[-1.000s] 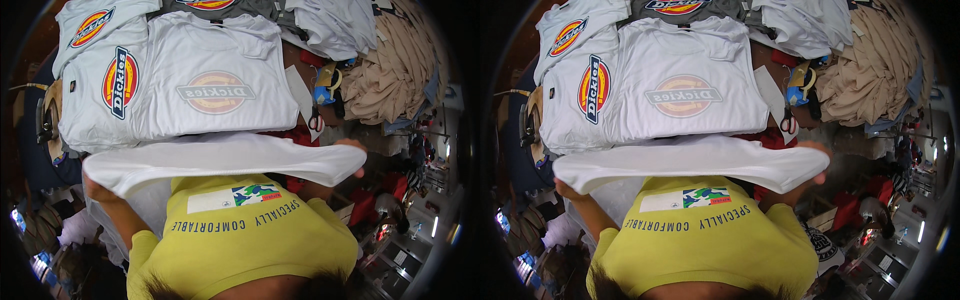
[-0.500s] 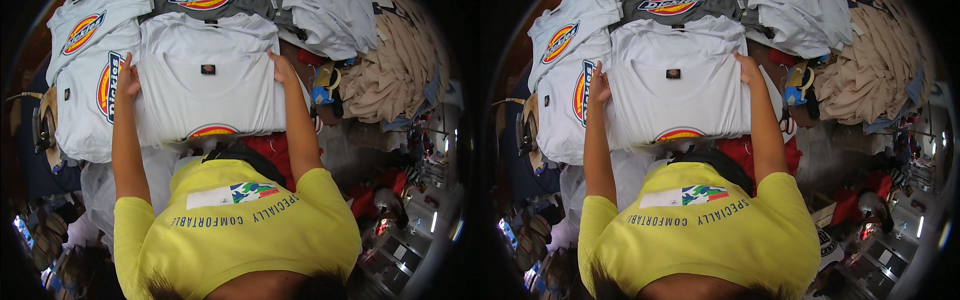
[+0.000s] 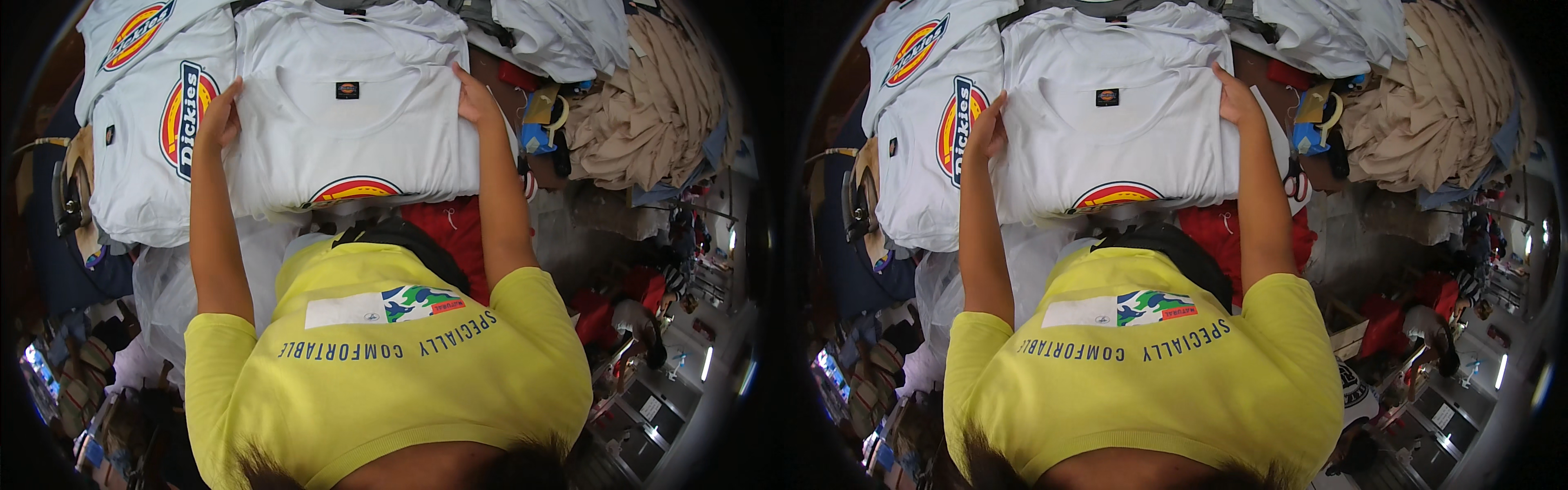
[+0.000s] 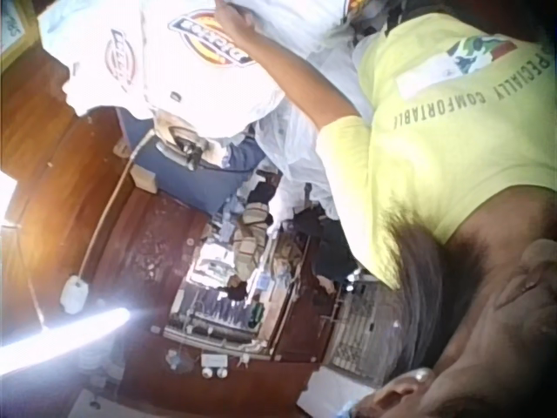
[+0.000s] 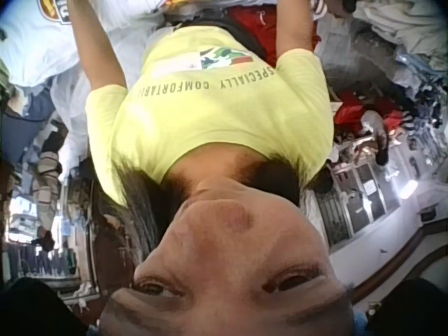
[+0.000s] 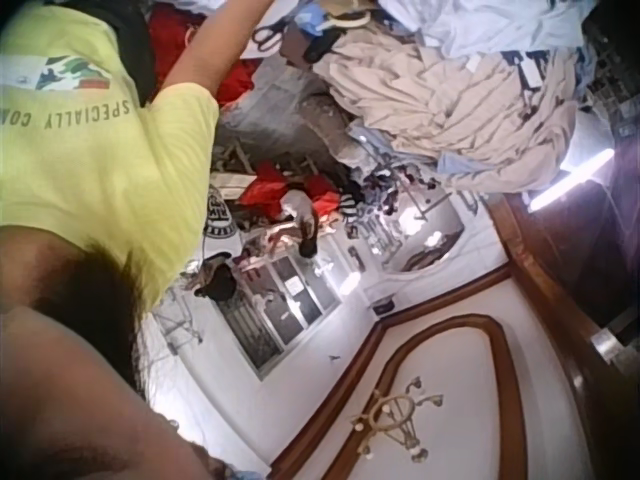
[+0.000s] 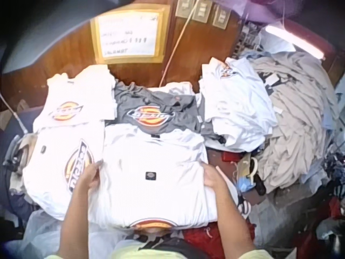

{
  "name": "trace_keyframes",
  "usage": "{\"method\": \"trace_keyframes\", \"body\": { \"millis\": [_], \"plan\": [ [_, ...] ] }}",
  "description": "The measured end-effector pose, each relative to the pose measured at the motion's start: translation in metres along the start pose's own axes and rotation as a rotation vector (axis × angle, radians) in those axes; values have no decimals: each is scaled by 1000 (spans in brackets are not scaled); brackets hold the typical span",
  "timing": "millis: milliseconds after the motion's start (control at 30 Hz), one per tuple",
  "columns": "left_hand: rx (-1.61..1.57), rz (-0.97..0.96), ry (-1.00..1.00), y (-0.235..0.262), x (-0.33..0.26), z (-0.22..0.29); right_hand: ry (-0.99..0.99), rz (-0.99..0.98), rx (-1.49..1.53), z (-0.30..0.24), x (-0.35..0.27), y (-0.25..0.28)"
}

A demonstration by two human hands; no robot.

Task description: The person uses scissors to trim loose threads from white t-shirts and then folds each shirt, stacking them on a table.

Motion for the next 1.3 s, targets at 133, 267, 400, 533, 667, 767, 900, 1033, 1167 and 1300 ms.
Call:
{"method": "trace_keyframes", "body": {
  "millis": [133, 267, 400, 533, 667, 767, 900, 1033, 1167, 1300],
  "plan": [
    [434, 82, -361, 18, -76, -2, 22, 98, -306, 19, -72, 6],
    [534, 53, -190, 48, -180, -40, -63, 219, -584, 70, -162, 43],
    [625, 53, -143, 71, -220, -101, -342, 417, -757, 144, -195, 77],
    [550, 185, -388, 70, -213, -137, 74, 365, -528, 188, -165, 100],
    [569, 190, -399, 76, -206, -153, 36, 250, -570, 203, -143, 99],
    [615, 162, -407, 79, -204, -155, 25, 296, -584, 209, -142, 94],
    [896, 140, -458, 75, -215, -151, -66, 380, -636, 210, -148, 90],
    [1306, -167, -710, 61, -219, -148, -20, 417, -739, 210, -147, 105],
    [1454, -197, -646, 53, -207, -142, 60, 430, -815, 203, -152, 114],
    [1524, -95, -688, 52, -202, -151, 139, 450, -865, 184, -179, 121]
  ]
}}
Point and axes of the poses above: each hand's wrist, its own x-axis towards the middle knuckle, its own y-axis out of the back of the hand, z = x × y, the point moved 3 cm from there along x, towards the middle knuckle, and after that the axes turned 12 degrees about -y, right-handed, at the moved point
